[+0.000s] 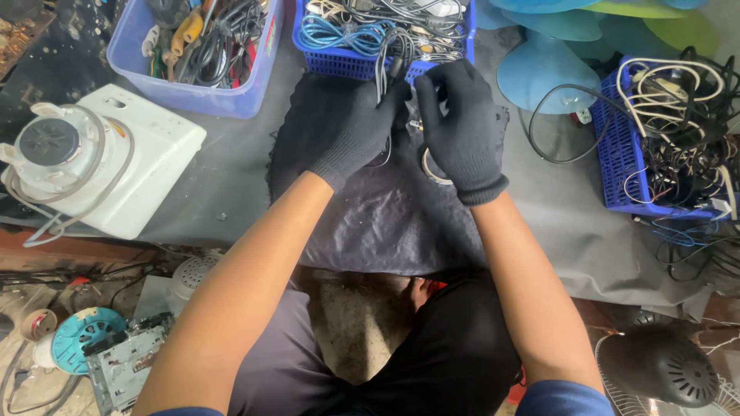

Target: Connecting electrical wires to a power plug by stripping, twisting, and securing them.

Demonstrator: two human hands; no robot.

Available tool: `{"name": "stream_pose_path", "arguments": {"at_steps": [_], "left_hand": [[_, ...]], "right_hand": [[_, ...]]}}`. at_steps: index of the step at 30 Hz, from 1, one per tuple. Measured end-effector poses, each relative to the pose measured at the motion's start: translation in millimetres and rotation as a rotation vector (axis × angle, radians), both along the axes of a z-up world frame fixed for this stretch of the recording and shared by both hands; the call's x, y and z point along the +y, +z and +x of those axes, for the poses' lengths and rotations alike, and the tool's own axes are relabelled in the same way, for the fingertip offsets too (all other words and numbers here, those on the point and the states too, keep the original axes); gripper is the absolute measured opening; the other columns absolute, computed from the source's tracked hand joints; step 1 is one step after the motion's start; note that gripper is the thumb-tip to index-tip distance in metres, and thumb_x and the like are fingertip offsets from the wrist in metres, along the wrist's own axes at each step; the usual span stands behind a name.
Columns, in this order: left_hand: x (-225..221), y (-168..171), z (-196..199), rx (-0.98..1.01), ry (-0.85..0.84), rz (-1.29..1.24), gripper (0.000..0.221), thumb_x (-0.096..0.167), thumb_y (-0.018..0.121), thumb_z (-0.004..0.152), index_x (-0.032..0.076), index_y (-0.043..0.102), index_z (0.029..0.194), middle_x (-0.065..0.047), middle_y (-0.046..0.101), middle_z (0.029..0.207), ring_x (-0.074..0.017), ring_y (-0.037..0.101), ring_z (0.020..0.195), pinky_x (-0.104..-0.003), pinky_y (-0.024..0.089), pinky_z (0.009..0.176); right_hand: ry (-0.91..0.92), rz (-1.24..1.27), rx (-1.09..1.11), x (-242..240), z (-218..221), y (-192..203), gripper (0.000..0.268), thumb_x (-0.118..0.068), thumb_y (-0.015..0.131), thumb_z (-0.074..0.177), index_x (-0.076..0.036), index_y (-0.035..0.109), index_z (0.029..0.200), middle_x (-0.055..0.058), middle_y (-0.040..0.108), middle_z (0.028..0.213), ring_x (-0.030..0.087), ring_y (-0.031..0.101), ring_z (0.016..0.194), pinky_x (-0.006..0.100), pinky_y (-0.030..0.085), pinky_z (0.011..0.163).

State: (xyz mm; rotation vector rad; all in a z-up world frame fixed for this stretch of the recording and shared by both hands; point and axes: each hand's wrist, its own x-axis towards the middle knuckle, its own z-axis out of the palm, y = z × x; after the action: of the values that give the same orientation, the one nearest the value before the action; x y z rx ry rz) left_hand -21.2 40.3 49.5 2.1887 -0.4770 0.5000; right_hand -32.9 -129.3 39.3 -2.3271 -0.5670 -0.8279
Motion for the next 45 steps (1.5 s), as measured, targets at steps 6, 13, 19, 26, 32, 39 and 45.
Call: {"name": "stream_pose_path", "arguments": {"at_steps": [6, 13, 19, 26, 32, 39, 45], "left_hand": [[7.9, 18.9, -1.2, 0.412, 0.030, 0.091, 0.046, 0.048, 0.044, 0.093, 0.034, 0.070, 0.058, 0.010, 0.066, 0.055, -0.0126, 0.063, 0.056, -0.032, 0.047, 0.059], [-3.8, -42.4, 32.6, 0.231, 0.101, 0.023, 0.050, 0.051, 0.046, 0.096, 0.026, 0.072, 0.062, -0.001, 0.054, 0.048, -0.0178, 0.052, 0.046, -0.039, 0.037, 0.047], [15.5, 1.1, 10.3, 0.393, 0.080, 0.070, 0.054, 0.053, 0.041, 0.099, 0.019, 0.073, 0.072, -0.010, 0.061, 0.059, -0.0282, 0.062, 0.062, -0.046, 0.045, 0.057], [16.1, 14.6, 1.8, 0.538, 0.113, 0.085, 0.054, 0.057, 0.035, 0.098, 0.016, 0.070, 0.097, -0.020, 0.065, 0.092, -0.0429, 0.065, 0.092, -0.054, 0.053, 0.075], [17.6, -25.7, 24.6, -0.025, -0.037, 0.217, 0.043, 0.037, 0.047, 0.103, 0.020, 0.065, 0.069, -0.010, 0.058, 0.056, -0.0358, 0.058, 0.053, -0.052, 0.040, 0.054], [14.6, -16.7, 19.9, 0.231, 0.110, 0.124, 0.042, 0.049, 0.048, 0.098, 0.016, 0.070, 0.085, -0.014, 0.062, 0.080, -0.0380, 0.061, 0.078, -0.052, 0.046, 0.067], [12.5, -2.6, 10.9, 0.451, 0.232, 0.049, 0.054, 0.059, 0.049, 0.093, 0.013, 0.075, 0.100, -0.017, 0.067, 0.101, -0.0398, 0.063, 0.100, -0.052, 0.052, 0.079]], "right_hand": [[0.338, -0.389, 0.296, 14.0, -17.8, -2.4, 0.018, -0.019, 0.062, 0.096, -0.012, 0.079, 0.095, 0.011, 0.071, 0.073, 0.031, 0.064, 0.058, 0.044, 0.048, 0.055], [0.181, -0.757, 0.156, 11.1, 1.7, -41.3, 0.026, -0.024, 0.062, 0.088, -0.029, 0.083, 0.101, 0.017, 0.067, 0.075, 0.042, 0.063, 0.053, 0.053, 0.046, 0.045], [0.022, -0.794, -0.110, 17.7, -15.3, -16.9, 0.047, -0.022, 0.075, 0.088, 0.013, 0.068, 0.118, 0.026, 0.060, 0.131, 0.038, 0.055, 0.075, 0.048, 0.049, 0.056], [0.284, -0.658, -0.058, 15.9, -20.2, 6.5, 0.020, -0.022, 0.067, 0.093, -0.012, 0.069, 0.076, 0.011, 0.059, 0.106, 0.034, 0.050, 0.092, 0.050, 0.035, 0.079], [0.283, -0.300, -0.006, 9.7, -7.2, -15.3, 0.028, -0.020, 0.066, 0.100, -0.008, 0.063, 0.075, 0.010, 0.062, 0.075, 0.037, 0.057, 0.070, 0.046, 0.045, 0.066], [-0.092, 0.129, 0.196, 38.6, -4.2, -45.8, 0.016, -0.028, 0.070, 0.101, -0.016, 0.079, 0.105, 0.008, 0.072, 0.063, 0.035, 0.075, 0.080, 0.044, 0.058, 0.066], [-0.306, -0.017, 0.034, 52.1, -5.0, -51.5, 0.015, -0.030, 0.070, 0.101, -0.018, 0.078, 0.107, 0.007, 0.071, 0.059, 0.034, 0.075, 0.073, 0.045, 0.059, 0.060]]}}
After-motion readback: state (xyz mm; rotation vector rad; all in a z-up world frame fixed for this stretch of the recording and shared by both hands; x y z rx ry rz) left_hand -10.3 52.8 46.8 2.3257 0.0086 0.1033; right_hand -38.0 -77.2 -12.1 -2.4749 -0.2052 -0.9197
